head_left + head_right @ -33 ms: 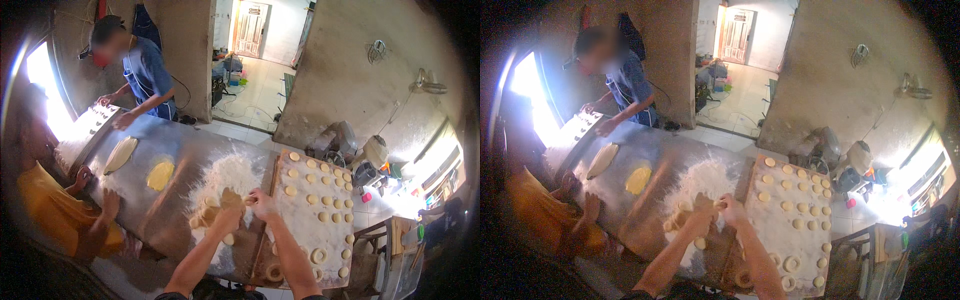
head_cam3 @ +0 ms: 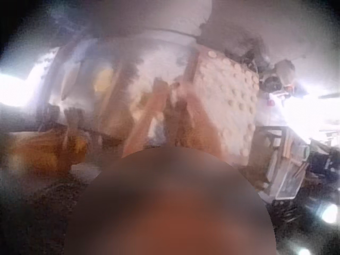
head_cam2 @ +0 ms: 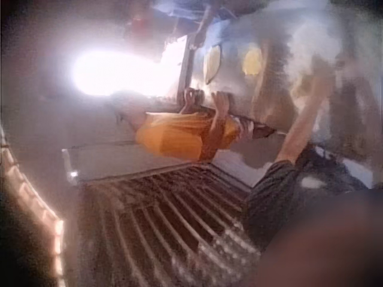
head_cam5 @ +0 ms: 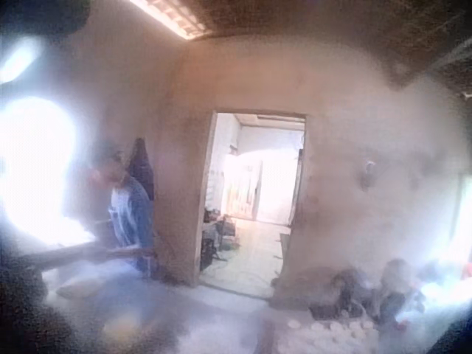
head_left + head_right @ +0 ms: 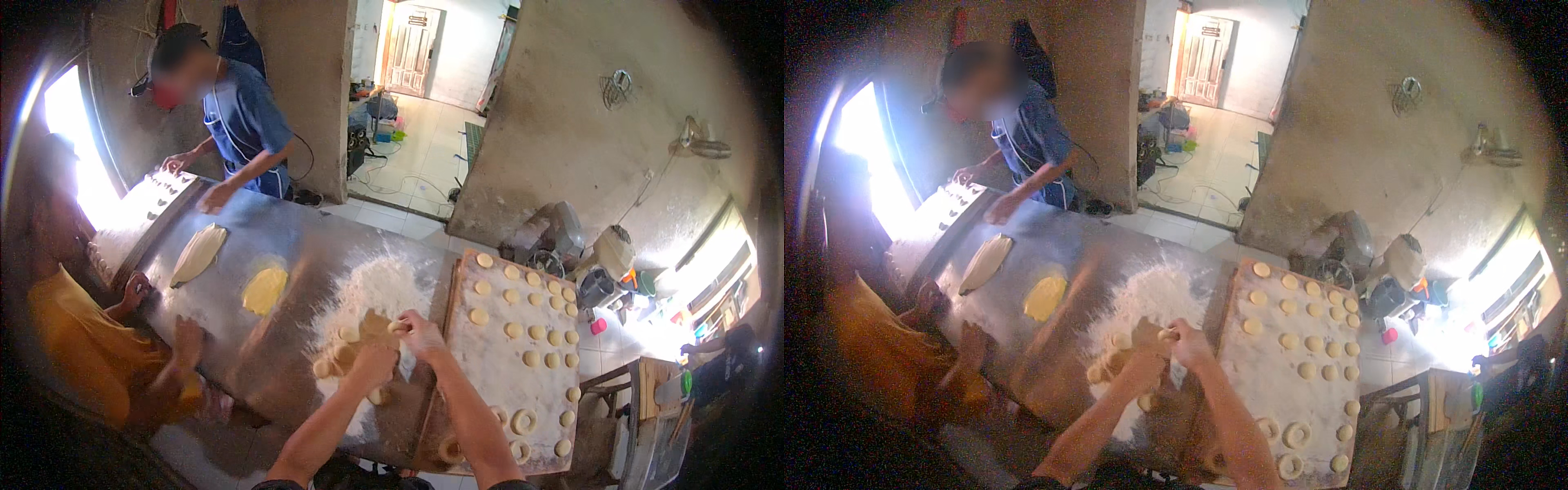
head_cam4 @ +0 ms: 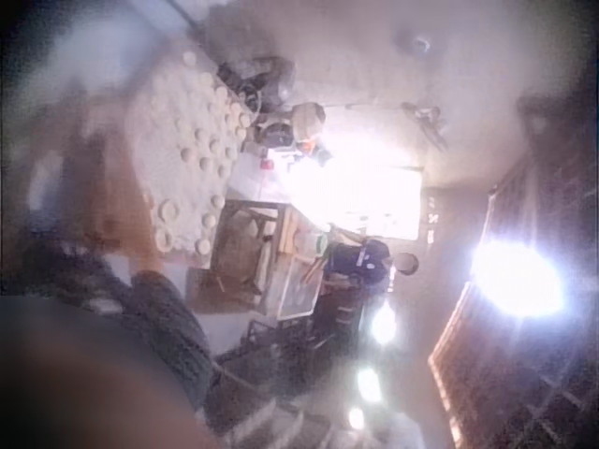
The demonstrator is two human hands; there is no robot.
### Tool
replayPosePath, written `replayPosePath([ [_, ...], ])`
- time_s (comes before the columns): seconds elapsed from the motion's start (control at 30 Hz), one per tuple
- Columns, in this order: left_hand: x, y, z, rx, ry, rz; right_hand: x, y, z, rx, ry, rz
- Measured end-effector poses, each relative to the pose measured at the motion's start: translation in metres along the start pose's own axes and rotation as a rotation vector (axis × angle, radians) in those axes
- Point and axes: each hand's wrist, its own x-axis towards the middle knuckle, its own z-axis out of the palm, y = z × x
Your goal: The person shapes small dough balls into ring shapes by hand and places them on a wooden board. Another person rolls out dough nearby. The shaped dough rings are arranged in rows on the board.
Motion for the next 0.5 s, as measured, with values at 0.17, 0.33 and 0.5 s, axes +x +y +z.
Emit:
replayPosePath([
  [0.17, 0.004, -0.031, -0.004, -0.206, 0.319, 0.025, 0.065, -0.002, 0.054, -0.565, 0.093, 0.066],
  [0.33, 0.004, -0.039, -0.068, -0.503, 0.354, -0.243, 0.065, -0.02, 0.035, -0.063, -0.127, 0.112],
  [0.5, 0.006, -0.022, -0.116, -0.75, 0.332, -0.147, 0.044, -0.038, 0.011, 0.655, -0.118, 0.036],
])
